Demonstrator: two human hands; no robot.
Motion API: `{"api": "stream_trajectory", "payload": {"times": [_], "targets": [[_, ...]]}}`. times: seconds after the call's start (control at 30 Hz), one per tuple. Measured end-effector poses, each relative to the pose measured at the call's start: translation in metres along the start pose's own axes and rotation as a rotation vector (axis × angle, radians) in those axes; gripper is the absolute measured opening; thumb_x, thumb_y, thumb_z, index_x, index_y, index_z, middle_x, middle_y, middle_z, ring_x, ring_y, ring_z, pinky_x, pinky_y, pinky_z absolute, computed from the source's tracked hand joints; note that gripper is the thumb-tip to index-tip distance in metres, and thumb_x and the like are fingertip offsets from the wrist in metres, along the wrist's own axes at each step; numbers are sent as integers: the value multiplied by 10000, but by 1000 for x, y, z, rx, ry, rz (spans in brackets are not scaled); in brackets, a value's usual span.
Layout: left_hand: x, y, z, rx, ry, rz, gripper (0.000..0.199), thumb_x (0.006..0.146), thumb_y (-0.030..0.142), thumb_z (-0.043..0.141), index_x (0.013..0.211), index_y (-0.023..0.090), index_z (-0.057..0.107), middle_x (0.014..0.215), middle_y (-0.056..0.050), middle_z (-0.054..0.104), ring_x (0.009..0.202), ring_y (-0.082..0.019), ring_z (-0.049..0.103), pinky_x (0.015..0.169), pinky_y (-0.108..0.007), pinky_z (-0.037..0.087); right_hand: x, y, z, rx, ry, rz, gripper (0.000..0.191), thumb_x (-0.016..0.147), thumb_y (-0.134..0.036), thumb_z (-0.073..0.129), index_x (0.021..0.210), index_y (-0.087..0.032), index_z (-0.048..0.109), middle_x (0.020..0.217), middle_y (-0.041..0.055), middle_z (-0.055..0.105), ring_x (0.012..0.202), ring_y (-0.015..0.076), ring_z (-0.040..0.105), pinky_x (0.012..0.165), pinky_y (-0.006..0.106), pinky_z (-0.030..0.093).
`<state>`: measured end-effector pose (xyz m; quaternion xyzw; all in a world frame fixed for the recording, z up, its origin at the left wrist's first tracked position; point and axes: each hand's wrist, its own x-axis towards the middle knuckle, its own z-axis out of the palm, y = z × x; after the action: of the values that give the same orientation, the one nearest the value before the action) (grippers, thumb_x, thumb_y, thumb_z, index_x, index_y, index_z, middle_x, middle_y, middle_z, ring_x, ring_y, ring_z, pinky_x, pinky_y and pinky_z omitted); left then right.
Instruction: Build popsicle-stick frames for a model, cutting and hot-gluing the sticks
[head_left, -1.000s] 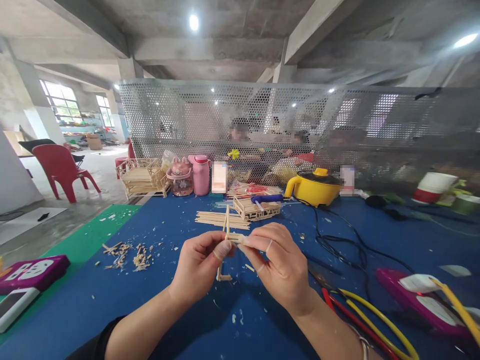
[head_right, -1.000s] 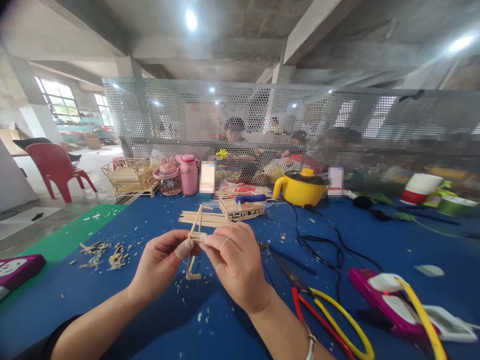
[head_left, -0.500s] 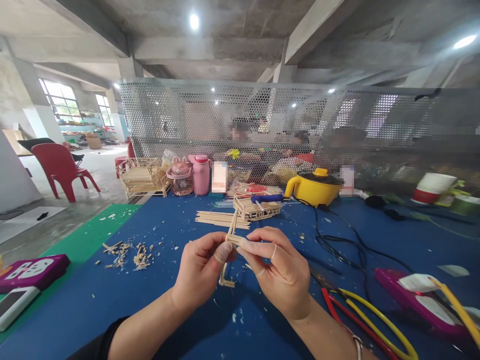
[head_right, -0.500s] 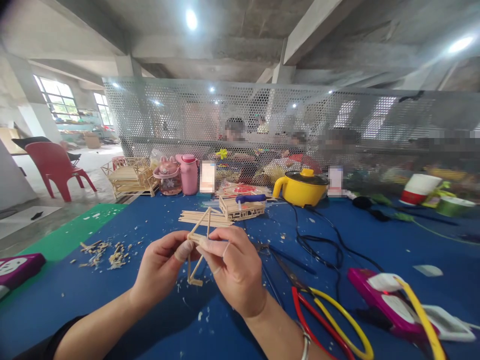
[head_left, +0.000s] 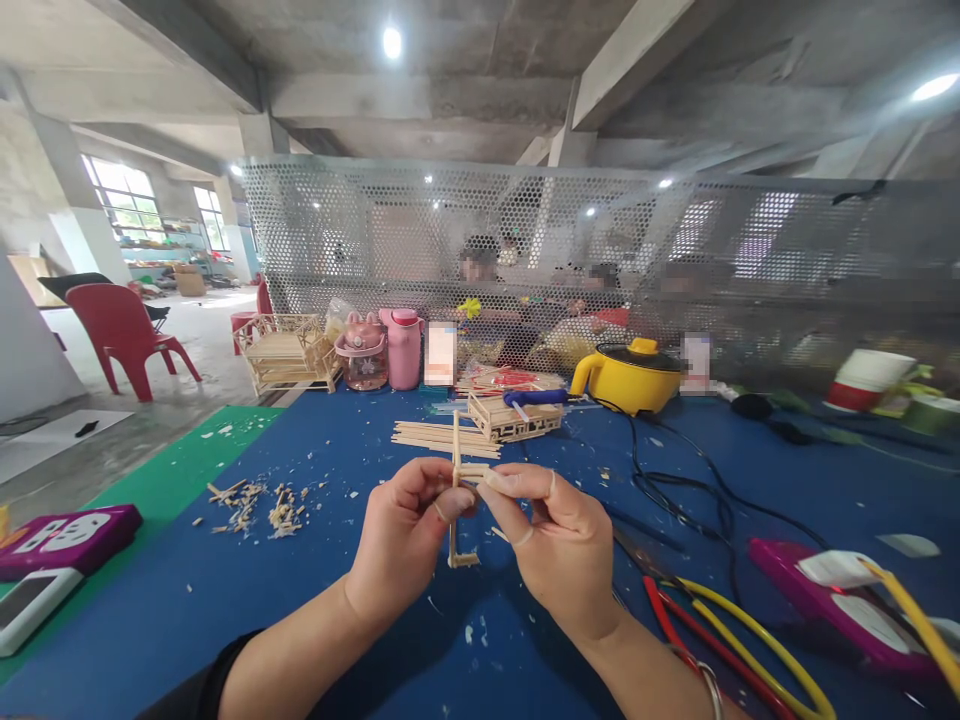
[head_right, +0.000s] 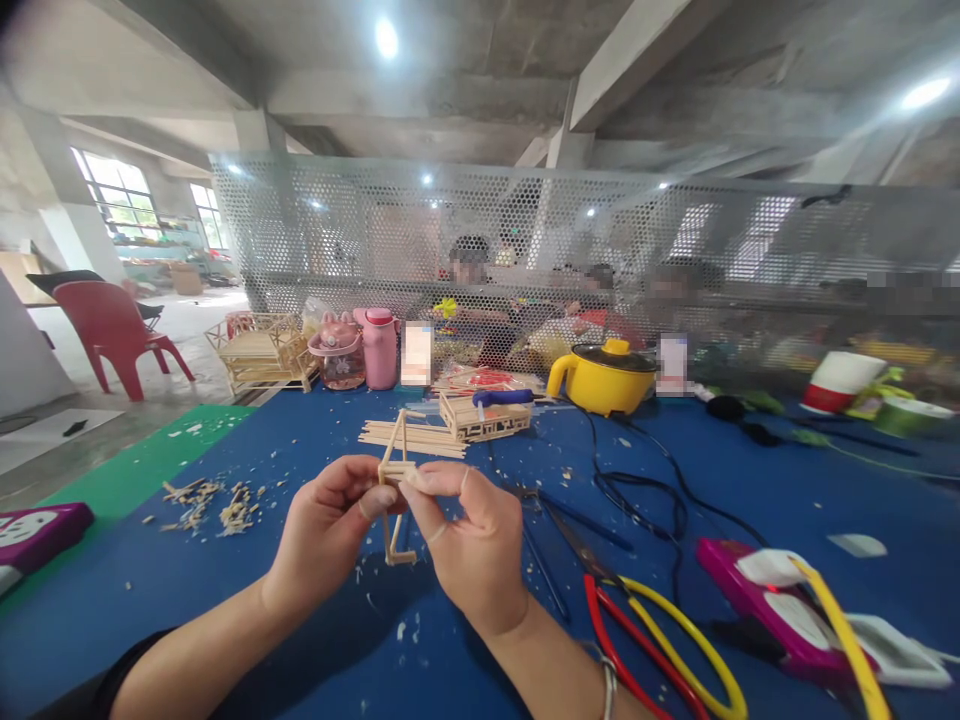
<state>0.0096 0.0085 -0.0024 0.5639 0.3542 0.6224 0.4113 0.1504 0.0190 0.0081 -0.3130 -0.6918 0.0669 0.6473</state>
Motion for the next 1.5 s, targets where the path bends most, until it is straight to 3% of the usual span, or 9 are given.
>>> {"api": "stream_trajectory", "payload": {"times": [0.2, 0.33, 0.5, 0.7, 1.13, 1.33, 1.5], "targets": [[0, -2, -2, -44, -38, 37, 411, 801, 246, 636, 1176, 231, 468, 719, 30, 696, 671, -129, 647, 714, -262, 526, 4, -3, 3, 166, -17, 289, 56, 709, -207, 700, 698, -213, 645, 709, 13, 716, 656, 167, 689, 647, 293, 593], [-1, -6, -5, 75, -51, 121, 279, 835, 250, 592, 1112, 223, 591, 812, -7, 704, 728, -137, 650, 735, -263, 527, 9, -8, 3, 314, -61, 413, 56, 698, -202, 696, 687, -202, 641, 721, 21, 726, 682, 178, 701, 677, 310, 594], [-1, -6, -6, 218, 39, 266, 265, 819, 227, 613, 1078, 256, 663, 913, -37, 657, 807, -150, 617, 670, -235, 534, 11, -8, 3, 383, -72, 451, 70, 669, -190, 712, 651, -204, 647, 667, 3, 719, 645, 159, 690, 649, 279, 587], [-1, -3, -5, 256, 99, 395, 219, 801, 163, 629, 997, 238, 690, 849, -20, 686, 750, -124, 627, 645, -199, 531, 7, -10, 4, 419, -69, 513, 79, 665, -220, 736, 667, -205, 659, 691, 1, 721, 676, 156, 684, 687, 280, 575], [-2, -6, -5, 233, 125, 333, 190, 789, 186, 652, 972, 225, 686, 843, -2, 726, 706, -114, 672, 674, -201, 553, 5, -14, 8, 466, -6, 566, 87, 666, -216, 740, 664, -210, 653, 704, -9, 720, 702, 142, 681, 733, 271, 560], [-1, -3, -5, 282, 128, 340, 132, 793, 206, 649, 920, 214, 685, 783, 9, 704, 658, -98, 638, 625, -182, 528, 3, -11, 8, 417, -26, 521, 93, 673, -228, 741, 664, -207, 651, 703, -5, 700, 688, 142, 669, 711, 273, 556], [-1, -5, -4, 250, 130, 269, 140, 801, 255, 639, 923, 205, 688, 789, -9, 703, 673, -127, 649, 655, -230, 543, 4, -11, 6, 428, -58, 460, 102, 683, -223, 732, 715, -214, 636, 738, -9, 660, 714, 132, 637, 718, 268, 537]]}}
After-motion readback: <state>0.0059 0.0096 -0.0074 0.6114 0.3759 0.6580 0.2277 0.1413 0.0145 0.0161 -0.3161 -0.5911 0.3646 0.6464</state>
